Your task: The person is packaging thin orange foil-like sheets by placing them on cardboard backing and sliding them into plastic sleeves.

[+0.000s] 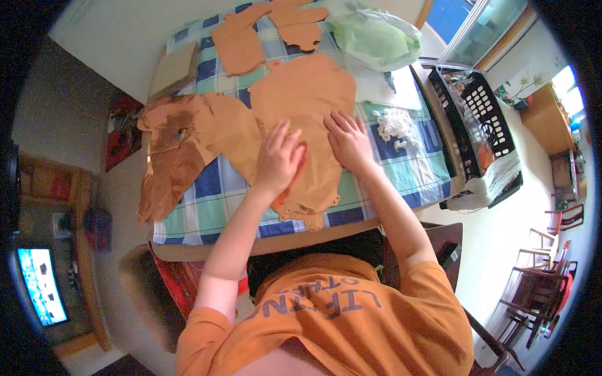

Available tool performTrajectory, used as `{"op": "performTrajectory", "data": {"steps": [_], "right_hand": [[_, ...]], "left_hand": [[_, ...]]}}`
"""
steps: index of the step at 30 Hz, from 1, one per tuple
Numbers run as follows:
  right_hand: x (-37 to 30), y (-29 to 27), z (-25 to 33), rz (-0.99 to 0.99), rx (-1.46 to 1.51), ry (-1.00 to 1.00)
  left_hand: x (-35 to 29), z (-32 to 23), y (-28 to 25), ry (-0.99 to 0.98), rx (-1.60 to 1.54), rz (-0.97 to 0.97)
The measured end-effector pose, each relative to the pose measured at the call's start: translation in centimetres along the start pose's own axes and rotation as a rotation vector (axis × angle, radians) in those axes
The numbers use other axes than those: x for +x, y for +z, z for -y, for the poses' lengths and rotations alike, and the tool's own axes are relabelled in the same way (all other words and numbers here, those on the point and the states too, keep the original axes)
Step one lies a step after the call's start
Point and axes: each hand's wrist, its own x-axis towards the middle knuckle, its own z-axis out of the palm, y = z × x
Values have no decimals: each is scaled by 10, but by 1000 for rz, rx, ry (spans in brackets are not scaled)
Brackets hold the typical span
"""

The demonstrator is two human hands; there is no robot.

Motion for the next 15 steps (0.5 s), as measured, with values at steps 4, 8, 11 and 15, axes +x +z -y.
{"op": "performTrajectory", "data": {"steps": [4,8,11,15], "right_hand": [[0,-4,3,-2,31,-6],[2,-10,7,-7,65,-22],[4,-12,6,-13,101,-29],[6,-13,7,-18,150,-35]], "left_hand": [[1,4,12,79,79,122],[-5,10,15,59,95,172],[-6,13,16,70,99,165],[-9,17,17,48,72,216]]}}
